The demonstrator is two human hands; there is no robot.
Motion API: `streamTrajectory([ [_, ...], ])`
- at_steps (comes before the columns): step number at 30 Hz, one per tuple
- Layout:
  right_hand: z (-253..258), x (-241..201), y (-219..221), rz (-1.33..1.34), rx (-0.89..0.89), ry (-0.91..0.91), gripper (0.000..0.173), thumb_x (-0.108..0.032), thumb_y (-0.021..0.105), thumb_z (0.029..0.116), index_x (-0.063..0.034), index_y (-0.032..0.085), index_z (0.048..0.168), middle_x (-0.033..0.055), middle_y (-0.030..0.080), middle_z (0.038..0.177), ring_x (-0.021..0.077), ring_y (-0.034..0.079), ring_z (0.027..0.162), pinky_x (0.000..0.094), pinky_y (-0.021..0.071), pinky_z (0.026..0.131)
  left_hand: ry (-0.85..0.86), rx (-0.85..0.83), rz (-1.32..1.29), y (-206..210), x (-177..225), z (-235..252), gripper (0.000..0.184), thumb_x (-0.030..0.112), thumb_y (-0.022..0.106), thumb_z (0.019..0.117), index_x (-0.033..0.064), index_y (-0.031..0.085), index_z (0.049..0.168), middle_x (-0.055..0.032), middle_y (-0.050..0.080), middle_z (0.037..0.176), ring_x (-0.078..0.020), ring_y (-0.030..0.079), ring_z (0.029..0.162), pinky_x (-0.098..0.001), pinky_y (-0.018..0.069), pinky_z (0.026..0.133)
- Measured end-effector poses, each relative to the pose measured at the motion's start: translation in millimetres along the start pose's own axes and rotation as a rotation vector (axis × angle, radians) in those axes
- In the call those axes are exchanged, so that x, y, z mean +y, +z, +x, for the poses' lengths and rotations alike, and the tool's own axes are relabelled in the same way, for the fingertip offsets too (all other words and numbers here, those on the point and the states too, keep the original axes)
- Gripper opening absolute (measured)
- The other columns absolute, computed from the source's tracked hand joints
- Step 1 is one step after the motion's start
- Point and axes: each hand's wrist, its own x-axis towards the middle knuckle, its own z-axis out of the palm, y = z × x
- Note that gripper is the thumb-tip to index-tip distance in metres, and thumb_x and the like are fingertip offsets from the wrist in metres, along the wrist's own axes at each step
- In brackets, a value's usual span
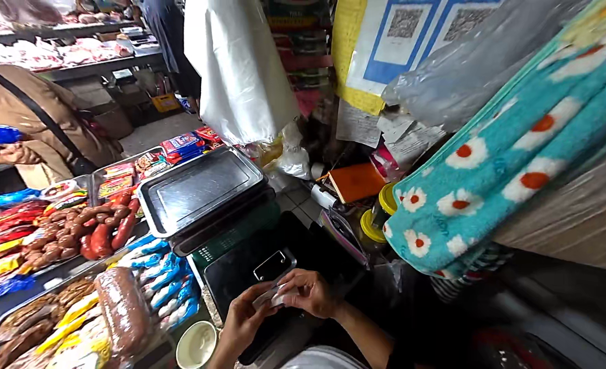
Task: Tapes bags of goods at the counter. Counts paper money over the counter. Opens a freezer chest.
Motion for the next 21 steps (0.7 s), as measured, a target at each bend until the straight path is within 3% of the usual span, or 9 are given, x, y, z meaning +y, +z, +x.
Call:
streamTrajectory([
  [2,2,-3,5,0.037,0.095,0.057,0.037,0.001,0.071,0.0889,0.0066,0.066,0.125,0.0139,0.073,0.113,0.0169,0.074,0.084,0.0338,0.0652,0.073,0.010,0.052,0.050,6,3,-2,0.048,-0.006,0.063,0.0890,-0.0062,0.052,0.136,-0.0117,0.074,0.110,-0.0234,0.076,0.089,-0.0412,0.0667,0.078],
  [4,7,-6,6,0.059,0.117,0.125,0.047,0.004,0.071,0.0879,0.0066,0.061,0.134,0.0125,0.074,0.111,0.0183,0.074,0.081,0.0350,0.0654,0.072,0.000,0.124,0.044,7,4,-4,0.040,-0.008,0.064,0.0888,-0.0075,0.056,0.128,-0.0138,0.074,0.108,-0.0247,0.076,0.087,-0.0409,0.0669,0.077],
  [6,12,-10,8,0.093,0.146,0.159,0.038,0.006,0.072,0.0862,0.0076,0.067,0.123,0.0121,0.075,0.105,0.0184,0.075,0.079,0.0343,0.0663,0.072,-0.030,0.171,-0.010,6,10,-5,0.026,-0.008,0.064,0.0908,-0.0074,0.064,0.117,-0.0140,0.075,0.103,-0.0235,0.076,0.086,-0.0392,0.0666,0.078],
  [9,20,-12,16,0.177,0.195,0.152,0.024,0.010,0.073,0.0836,0.0068,0.072,0.107,0.0103,0.077,0.094,0.0177,0.075,0.073,0.0345,0.0667,0.069,-0.084,0.223,-0.138,0,17,-4,0.024,-0.006,0.060,0.0956,-0.0075,0.064,0.119,-0.0161,0.075,0.106,-0.0246,0.076,0.090,-0.0403,0.0656,0.081],
  [12,25,2,22,0.190,0.190,0.110,0.022,0.012,0.071,0.0833,0.0065,0.072,0.105,0.0086,0.076,0.091,0.0167,0.074,0.070,0.0335,0.0662,0.066,-0.059,0.242,-0.168,-5,8,-5,0.027,-0.005,0.057,0.0979,-0.0077,0.060,0.124,-0.0156,0.073,0.108,-0.0232,0.075,0.092,-0.0399,0.0646,0.084],
  [15,21,14,23,0.072,0.179,0.016,0.020,0.011,0.070,0.0838,0.0056,0.070,0.103,0.0071,0.074,0.096,0.0135,0.073,0.070,0.0307,0.0655,0.066,0.052,0.228,-0.010,1,4,-10,0.024,-0.007,0.056,0.0970,-0.0096,0.060,0.121,-0.0127,0.074,0.108,-0.0201,0.075,0.090,-0.0391,0.0653,0.084],
  [19,18,22,22,-0.166,0.151,-0.176,0.017,-0.001,0.069,0.0793,-0.0007,0.070,0.096,0.0020,0.072,0.094,0.0029,0.066,0.071,0.0205,0.0574,0.062,0.190,0.188,0.195,5,2,-13,0.023,0.000,0.071,0.0898,-0.0091,0.064,0.110,-0.0111,0.073,0.099,-0.0130,0.072,0.080,-0.0327,0.0633,0.075],
  [21,16,21,22,-0.218,0.103,-0.195,0.023,-0.009,0.074,0.0782,-0.0021,0.070,0.099,-0.0001,0.072,0.095,0.0007,0.066,0.076,0.0184,0.0566,0.066,0.177,0.175,0.238,6,3,-13,0.022,-0.002,0.071,0.0890,-0.0087,0.064,0.109,-0.0122,0.072,0.099,-0.0133,0.071,0.080,-0.0329,0.0628,0.075],
])
